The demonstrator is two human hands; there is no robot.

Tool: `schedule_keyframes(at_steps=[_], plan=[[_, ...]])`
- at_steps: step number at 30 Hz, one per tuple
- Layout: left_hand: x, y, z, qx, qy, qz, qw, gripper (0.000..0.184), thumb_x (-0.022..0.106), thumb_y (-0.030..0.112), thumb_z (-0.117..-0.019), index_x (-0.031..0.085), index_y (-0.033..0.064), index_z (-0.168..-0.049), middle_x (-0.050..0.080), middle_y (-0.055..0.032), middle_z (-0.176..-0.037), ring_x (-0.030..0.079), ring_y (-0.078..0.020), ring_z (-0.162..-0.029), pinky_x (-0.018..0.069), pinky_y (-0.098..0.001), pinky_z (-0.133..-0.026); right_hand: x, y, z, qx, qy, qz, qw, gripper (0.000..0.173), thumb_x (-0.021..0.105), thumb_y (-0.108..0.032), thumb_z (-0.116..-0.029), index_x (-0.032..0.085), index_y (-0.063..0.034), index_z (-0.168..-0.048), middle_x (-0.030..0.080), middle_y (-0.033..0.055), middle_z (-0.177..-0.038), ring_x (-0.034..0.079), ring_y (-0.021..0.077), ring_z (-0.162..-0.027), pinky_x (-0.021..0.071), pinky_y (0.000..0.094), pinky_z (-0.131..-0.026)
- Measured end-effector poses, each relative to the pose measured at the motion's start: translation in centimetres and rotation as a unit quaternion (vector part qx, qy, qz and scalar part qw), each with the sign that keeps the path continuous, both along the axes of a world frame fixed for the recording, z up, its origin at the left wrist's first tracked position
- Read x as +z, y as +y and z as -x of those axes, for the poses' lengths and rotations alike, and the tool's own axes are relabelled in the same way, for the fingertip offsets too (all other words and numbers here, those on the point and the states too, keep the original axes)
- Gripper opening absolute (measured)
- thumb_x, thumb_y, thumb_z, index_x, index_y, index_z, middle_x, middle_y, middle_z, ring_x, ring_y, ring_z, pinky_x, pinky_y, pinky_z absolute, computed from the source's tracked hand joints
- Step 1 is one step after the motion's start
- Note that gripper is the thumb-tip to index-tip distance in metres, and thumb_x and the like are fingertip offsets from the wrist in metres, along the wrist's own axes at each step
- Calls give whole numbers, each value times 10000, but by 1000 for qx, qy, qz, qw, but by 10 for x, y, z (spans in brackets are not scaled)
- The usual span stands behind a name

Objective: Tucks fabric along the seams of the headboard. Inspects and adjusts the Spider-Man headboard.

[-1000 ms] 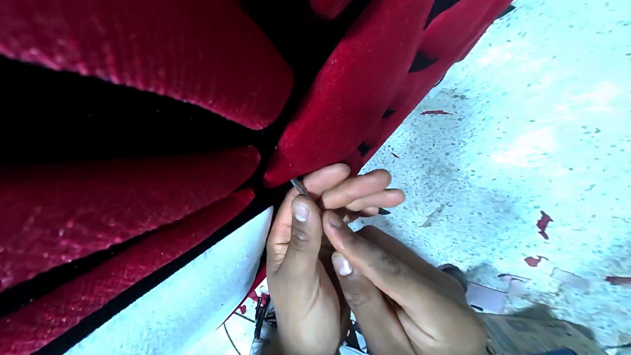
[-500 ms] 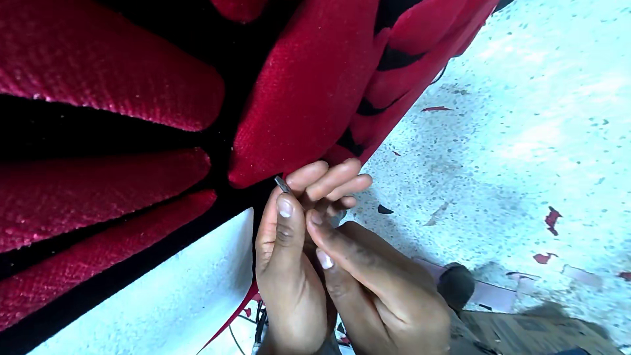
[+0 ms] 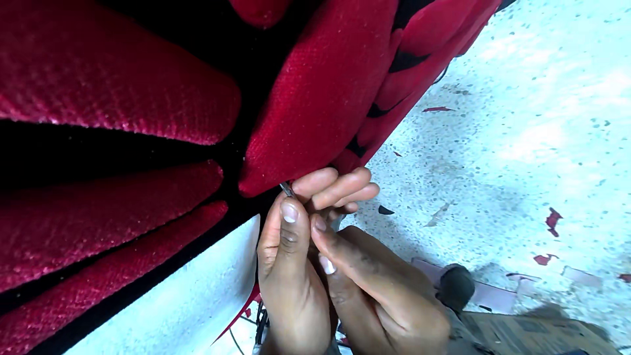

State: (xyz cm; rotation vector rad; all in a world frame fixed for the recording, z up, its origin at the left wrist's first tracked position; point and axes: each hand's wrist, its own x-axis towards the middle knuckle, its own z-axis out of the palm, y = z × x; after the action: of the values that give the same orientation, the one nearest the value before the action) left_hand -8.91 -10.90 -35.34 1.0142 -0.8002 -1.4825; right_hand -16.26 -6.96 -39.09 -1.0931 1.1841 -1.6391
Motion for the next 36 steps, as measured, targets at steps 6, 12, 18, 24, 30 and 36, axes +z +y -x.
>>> schedule_keyframes(at_steps=[6,12,18,24,30,36], plan=[[1,0,-1,-9,2,0,1000,469,357,337,-1118,570,-9,-1351,681,-258,-1215,687,-363,-1135,538,-484,-1032,1,1,1,0,3,2,1000,260,611,-25,-985,749,-61,-1203,749,81,-1044,698,92,-904,605,226,-791],[1,0,1,-7,-6,7,1000,471,348,344,-1119,572,2,-1353,683,-255,-1214,692,-366,-1123,544,-486,-1023,1,0,4,8,3,9,1000,264,608,-22,-985,747,-59,-1207,750,79,-1045,693,85,-890,600,217,-779],[1,0,2,-1,-3,11,1000,465,347,334,-1120,572,-5,-1344,685,-259,-1200,698,-363,-1104,551,-481,-1009,1,-1,6,16,-1,12,1000,248,606,-25,-993,750,-49,-1193,755,87,-1066,705,93,-918,610,232,-811],[1,-1,4,9,0,9,1000,452,341,323,-1122,580,4,-1335,686,-256,-1198,702,-359,-1089,561,-473,-989,4,-1,9,24,-1,3,1000,241,607,-19,-991,752,-36,-1183,755,89,-1055,708,98,-919,615,238,-813],[5,-4,11,10,17,-3,1000,452,333,333,-1122,581,12,-1321,692,-246,-1194,710,-344,-1078,568,-455,-976,17,-5,24,50,25,-32,998,241,606,-34,-993,762,-59,-1175,754,60,-1030,693,67,-887,598,205,-765],[11,-8,16,15,103,-25,994,452,335,351,-1120,577,39,-1339,679,-211,-1246,684,-323,-1149,539,-470,-1024,52,-13,50,103,131,-109,980,274,590,-120,-1016,763,-159,-1224,721,-31,-931,628,-4,-757,535,163,-628]])
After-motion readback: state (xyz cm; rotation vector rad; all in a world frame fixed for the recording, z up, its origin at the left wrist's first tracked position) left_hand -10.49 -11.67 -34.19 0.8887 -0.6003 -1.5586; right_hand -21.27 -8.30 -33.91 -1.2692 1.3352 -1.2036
